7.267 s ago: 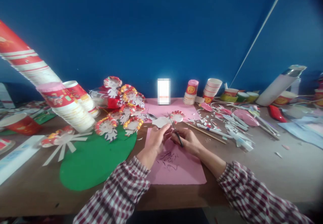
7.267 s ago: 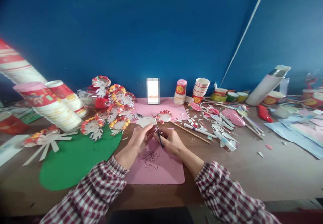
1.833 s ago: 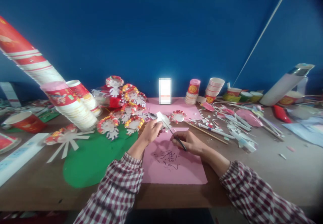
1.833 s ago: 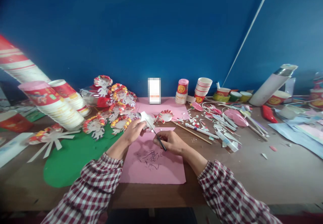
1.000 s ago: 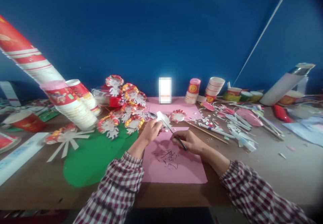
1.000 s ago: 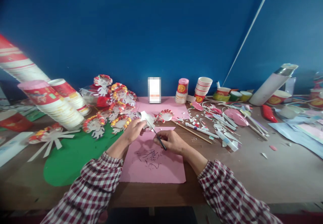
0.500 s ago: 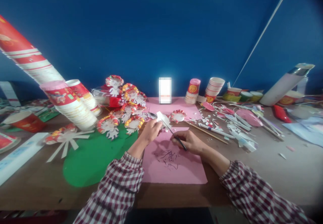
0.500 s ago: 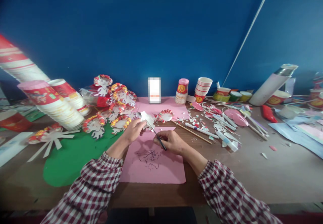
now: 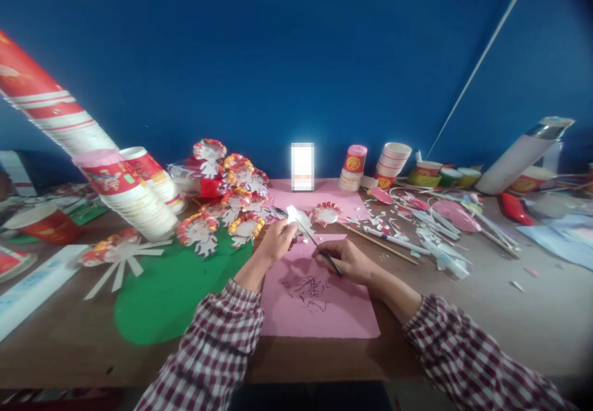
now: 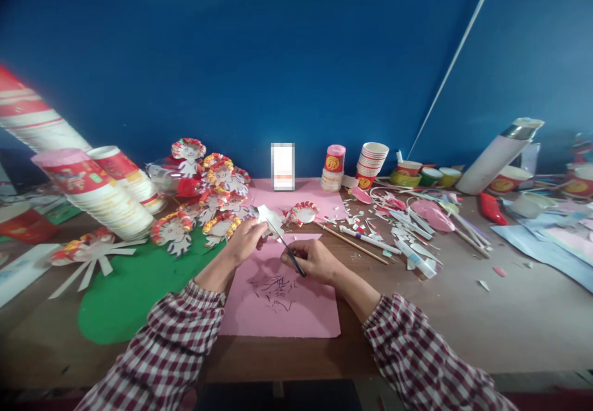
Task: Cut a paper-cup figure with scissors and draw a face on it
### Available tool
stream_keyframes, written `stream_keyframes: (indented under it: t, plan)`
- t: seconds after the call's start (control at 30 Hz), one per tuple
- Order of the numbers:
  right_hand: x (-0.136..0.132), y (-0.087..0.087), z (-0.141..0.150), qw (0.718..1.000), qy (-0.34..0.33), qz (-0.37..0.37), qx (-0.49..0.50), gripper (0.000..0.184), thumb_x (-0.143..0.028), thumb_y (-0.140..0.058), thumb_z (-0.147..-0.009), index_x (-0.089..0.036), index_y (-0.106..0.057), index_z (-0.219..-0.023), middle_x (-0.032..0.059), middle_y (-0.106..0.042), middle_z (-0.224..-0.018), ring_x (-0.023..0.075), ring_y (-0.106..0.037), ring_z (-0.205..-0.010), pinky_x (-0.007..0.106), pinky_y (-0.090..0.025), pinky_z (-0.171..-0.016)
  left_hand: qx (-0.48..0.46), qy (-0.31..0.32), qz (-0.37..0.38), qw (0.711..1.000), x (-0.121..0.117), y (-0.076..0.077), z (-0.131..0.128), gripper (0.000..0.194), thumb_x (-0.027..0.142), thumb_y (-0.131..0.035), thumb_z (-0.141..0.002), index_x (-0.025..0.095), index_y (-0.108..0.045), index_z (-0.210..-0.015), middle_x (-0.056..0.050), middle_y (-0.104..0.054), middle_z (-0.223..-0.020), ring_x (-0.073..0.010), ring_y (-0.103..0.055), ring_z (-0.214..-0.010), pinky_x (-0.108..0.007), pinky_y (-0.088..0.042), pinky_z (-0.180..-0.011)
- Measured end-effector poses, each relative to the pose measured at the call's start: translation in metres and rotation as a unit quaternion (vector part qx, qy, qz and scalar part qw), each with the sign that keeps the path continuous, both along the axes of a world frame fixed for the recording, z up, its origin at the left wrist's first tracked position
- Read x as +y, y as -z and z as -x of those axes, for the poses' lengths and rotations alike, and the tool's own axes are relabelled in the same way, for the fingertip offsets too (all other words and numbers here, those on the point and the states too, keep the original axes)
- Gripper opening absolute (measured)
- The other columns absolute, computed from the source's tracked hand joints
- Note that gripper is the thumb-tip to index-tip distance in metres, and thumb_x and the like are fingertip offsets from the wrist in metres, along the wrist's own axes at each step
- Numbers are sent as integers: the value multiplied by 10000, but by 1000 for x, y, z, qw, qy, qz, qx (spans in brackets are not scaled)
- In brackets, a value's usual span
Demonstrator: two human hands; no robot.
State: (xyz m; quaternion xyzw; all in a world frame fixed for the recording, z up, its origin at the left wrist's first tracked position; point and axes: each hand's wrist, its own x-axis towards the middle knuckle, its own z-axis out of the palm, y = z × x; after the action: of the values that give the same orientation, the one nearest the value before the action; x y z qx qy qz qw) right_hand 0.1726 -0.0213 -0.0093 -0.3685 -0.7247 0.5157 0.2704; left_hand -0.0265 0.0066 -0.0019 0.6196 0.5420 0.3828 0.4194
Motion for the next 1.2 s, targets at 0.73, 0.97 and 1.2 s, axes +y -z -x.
stream_keyframes:
  t: [0.73, 0.97, 1.2]
  plan:
    - [1, 1, 2, 1000, 8, -11, -1, 281, -377, -584, -837, -105, -636, -790, -32, -447, -567, 81, -359, -528, 218, -278, -495, -28, 1, 8, 1000, 0, -1, 0, 227, 344, -466, -805, 182, -483, -648, 23, -503, -531, -107, -475, -461, -225, -375, -452]
    - [1, 2, 2, 1000, 13, -9, -3, 298, -398, -593, -828, -106, -637, -782, -33, -446, -573, 80, -353, -530, 220, -276, -500, -50, -14, 33, 998, -2, -4, -2, 212, 353, -484, -785, 174, -507, -674, 23, -521, -547, -106, -490, -475, -222, -392, -462]
    - [2, 3, 1, 1000, 15, 17, 12, 349, -447, -633, -798, -100, -644, -829, -41, -448, -544, 77, -365, -502, 213, -268, -471, -58, 8, 26, 998, 0, -1, -2, 181, 321, -522, -741, 163, -516, -655, 15, -540, -561, -96, -475, -468, -219, -379, -464]
